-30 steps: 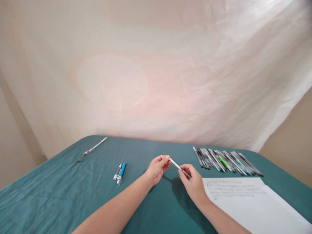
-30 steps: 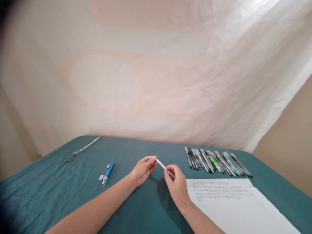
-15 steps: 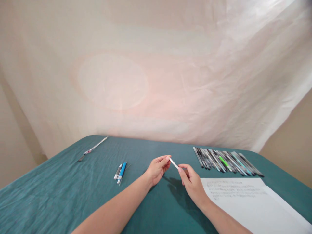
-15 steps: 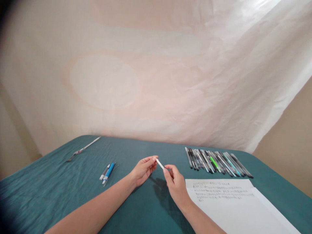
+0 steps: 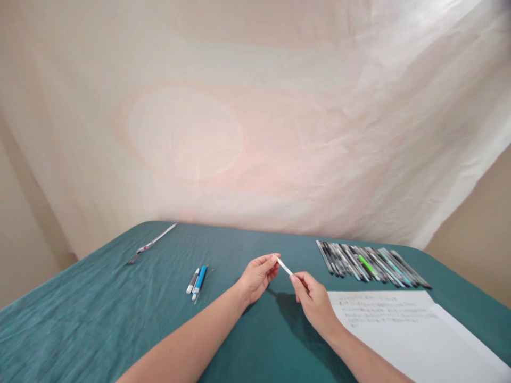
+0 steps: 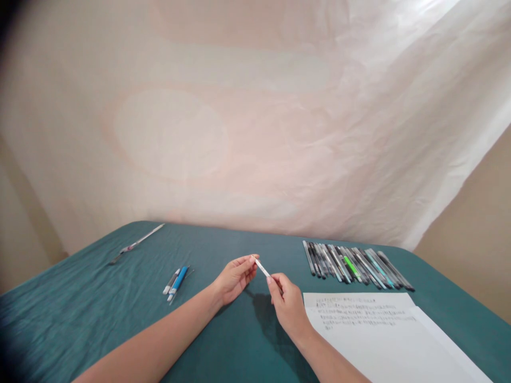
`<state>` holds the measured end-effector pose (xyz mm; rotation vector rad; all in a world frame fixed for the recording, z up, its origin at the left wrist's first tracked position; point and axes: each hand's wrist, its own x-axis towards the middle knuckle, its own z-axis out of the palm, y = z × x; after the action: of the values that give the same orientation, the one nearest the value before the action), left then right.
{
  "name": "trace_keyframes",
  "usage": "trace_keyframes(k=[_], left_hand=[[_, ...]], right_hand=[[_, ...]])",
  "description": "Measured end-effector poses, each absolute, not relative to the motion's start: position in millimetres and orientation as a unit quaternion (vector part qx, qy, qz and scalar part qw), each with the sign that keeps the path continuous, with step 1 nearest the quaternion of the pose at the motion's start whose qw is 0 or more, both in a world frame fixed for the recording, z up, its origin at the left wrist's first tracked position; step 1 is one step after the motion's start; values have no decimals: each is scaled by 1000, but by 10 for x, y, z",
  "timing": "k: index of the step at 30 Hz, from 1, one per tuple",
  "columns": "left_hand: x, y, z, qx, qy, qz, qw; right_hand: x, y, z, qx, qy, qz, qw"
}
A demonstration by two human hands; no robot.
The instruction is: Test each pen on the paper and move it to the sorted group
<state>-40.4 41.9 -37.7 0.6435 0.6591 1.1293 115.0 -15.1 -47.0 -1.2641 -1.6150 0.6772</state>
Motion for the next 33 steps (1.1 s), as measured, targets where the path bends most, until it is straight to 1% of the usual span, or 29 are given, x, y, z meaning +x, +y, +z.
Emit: trace_keyframes(k=[10,19,26,33], left_hand=[[-397,427,-395,294,298,530,738],[-413,448,-412,297,298,528,737],[-422,457,-397,294,301,536,731],[-418,439,-376,293,300,540,730]], right_hand=[[1131,-117,-522,-516,-657,267,480],[1159,-102,-531,-525,-675,272,441],[1148,-102,-552,-513,-671,273,461],[1150,-116,-498,-521,-674,284,440]])
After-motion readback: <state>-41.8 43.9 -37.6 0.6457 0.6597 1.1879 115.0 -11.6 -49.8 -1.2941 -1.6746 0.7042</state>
